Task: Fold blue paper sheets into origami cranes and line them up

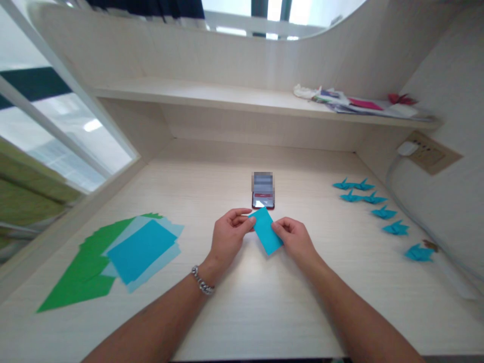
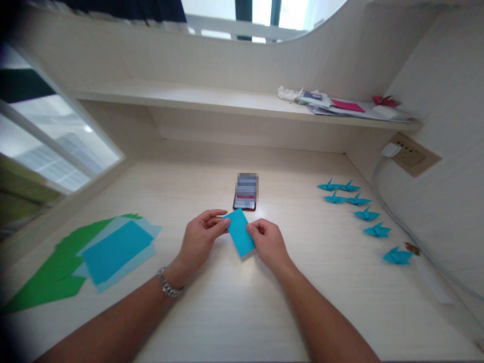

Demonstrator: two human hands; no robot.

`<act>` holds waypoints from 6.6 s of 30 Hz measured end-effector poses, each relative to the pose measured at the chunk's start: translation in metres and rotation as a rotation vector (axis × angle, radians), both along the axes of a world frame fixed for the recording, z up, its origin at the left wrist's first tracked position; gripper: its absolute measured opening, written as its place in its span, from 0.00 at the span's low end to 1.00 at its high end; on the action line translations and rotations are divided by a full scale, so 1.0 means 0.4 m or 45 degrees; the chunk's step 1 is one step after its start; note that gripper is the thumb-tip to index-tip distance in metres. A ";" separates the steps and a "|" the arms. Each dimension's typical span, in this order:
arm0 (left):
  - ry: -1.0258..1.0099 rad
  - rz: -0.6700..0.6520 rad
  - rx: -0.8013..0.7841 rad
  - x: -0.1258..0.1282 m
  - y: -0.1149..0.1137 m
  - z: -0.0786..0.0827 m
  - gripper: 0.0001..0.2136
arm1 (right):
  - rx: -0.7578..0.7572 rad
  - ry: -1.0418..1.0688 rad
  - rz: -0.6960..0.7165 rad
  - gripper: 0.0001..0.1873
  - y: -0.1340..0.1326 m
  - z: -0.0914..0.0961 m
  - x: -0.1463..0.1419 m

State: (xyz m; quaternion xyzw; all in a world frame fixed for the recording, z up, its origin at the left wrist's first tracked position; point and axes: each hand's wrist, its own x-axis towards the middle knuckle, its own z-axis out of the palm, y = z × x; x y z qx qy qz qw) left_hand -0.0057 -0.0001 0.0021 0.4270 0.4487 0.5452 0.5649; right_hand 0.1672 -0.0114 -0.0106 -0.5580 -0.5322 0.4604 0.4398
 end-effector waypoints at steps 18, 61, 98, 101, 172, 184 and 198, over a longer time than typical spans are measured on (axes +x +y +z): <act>0.243 -0.322 -0.038 0.005 -0.005 0.002 0.07 | 0.008 -0.081 0.202 0.07 -0.006 0.024 0.008; 0.439 -0.288 0.047 -0.012 0.007 -0.003 0.11 | -0.017 -0.044 0.108 0.11 0.008 0.031 0.038; 0.560 -0.302 0.097 -0.010 -0.001 0.000 0.13 | 0.159 -0.266 0.217 0.09 -0.003 0.058 0.043; 0.586 -0.369 0.105 -0.004 -0.006 0.000 0.12 | 0.191 -0.411 0.264 0.07 -0.015 0.059 0.021; 0.447 -0.512 -0.036 -0.018 0.005 0.017 0.08 | -0.043 -0.110 0.290 0.09 -0.001 0.037 0.038; 0.387 -0.548 -0.109 -0.021 0.009 0.008 0.09 | -0.277 0.239 0.275 0.13 -0.007 0.035 0.028; 0.188 -0.408 -0.097 -0.016 0.003 0.014 0.07 | -0.273 0.504 0.186 0.14 -0.017 0.054 0.029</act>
